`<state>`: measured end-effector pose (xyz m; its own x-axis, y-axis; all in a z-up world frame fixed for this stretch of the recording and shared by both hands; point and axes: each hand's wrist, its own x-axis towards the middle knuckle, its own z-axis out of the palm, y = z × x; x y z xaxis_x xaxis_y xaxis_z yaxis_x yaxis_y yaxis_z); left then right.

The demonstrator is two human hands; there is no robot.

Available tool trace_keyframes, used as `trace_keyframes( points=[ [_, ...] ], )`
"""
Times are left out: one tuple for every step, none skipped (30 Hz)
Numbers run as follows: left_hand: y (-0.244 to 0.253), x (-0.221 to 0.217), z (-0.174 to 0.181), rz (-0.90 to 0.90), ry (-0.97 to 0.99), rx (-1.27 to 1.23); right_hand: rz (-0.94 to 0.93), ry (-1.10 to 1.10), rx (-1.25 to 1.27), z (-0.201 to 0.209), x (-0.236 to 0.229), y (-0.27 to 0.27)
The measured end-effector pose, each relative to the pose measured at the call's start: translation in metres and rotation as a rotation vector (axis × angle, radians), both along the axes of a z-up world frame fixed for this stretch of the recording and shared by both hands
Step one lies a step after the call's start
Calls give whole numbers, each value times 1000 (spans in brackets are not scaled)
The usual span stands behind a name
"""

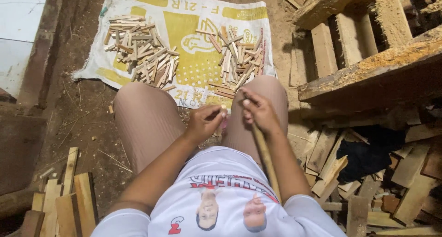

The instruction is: Trimming the edges of small wooden slats using a hand knife while sitting on the floor.

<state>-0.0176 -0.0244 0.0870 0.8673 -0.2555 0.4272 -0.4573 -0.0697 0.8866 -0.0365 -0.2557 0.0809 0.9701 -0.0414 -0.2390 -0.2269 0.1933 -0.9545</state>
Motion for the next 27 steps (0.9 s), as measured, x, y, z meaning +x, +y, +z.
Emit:
trace_keyframes(
  points=[
    [0, 0, -4, 2, -1, 2, 2, -1, 2, 4, 1, -2],
    [-2, 1, -8, -26, 224, -1, 11, -52, 24, 8, 1, -4],
    [-4, 1, -13, -53, 450, -4, 20, -103, 46, 11, 1, -8],
    [-2, 3, -18, -57, 456, -5, 16, -97, 44, 9, 0, 1],
    [0, 6, -24, -77, 563, -194, 55, -95, 133, 7, 0, 9],
    [2, 14, -28, -98, 658, -382, 94, -105, 224, 6, 5, 18],
    [-3, 17, -33, -104, 653, -380, 90, -111, 224, 0, 4, 26],
    [-5, 17, -39, -97, 683, -493, 112, -86, 309, -5, 1, 36],
    [-7, 18, -45, -90, 713, -607, 135, -62, 395, -11, -2, 46],
    [-6, 17, -47, -93, 719, -601, 128, -59, 399, -11, -4, 52],
    [-6, 17, -49, -97, 734, -625, 147, -57, 438, -10, -5, 58],
    [-6, 18, -50, -103, 746, -650, 166, -59, 475, -9, -4, 64],
    [-6, 19, -54, -109, 750, -646, 159, -60, 476, -7, -4, 66],
    [-6, 19, -59, -100, 748, -658, 158, -70, 468, -5, -4, 69],
    [-6, 19, -63, -90, 747, -670, 156, -80, 460, -2, -4, 72],
    [-7, 20, -64, -92, 748, -670, 155, -79, 460, 1, -5, 72],
    [-8, 20, -66, -96, 739, -672, 156, -80, 457, 4, -5, 73],
    [-9, 20, -67, -97, 727, -675, 162, -79, 454, 8, -4, 73],
    [-10, 20, -65, -95, 726, -677, 164, -79, 453, 9, -3, 73],
    [-10, 17, -64, -91, 718, -660, 164, -75, 446, 10, -3, 73],
    [-10, 15, -62, -88, 709, -643, 164, -71, 439, 10, -3, 74],
    [-9, 15, -65, -88, 712, -642, 162, -69, 440, 6, -4, 74],
    [-8, 15, -68, -81, 701, -631, 169, -67, 432, 3, -4, 74],
    [-8, 16, -70, -78, 687, -621, 175, -68, 421, 0, -3, 73],
    [-7, 17, -69, -81, 687, -621, 173, -69, 420, 1, -3, 73],
    [-7, 17, -67, -77, 684, -624, 173, -63, 416, 3, -3, 73],
    [-6, 17, -66, -72, 680, -628, 173, -57, 412, 4, -4, 73]
  ],
)
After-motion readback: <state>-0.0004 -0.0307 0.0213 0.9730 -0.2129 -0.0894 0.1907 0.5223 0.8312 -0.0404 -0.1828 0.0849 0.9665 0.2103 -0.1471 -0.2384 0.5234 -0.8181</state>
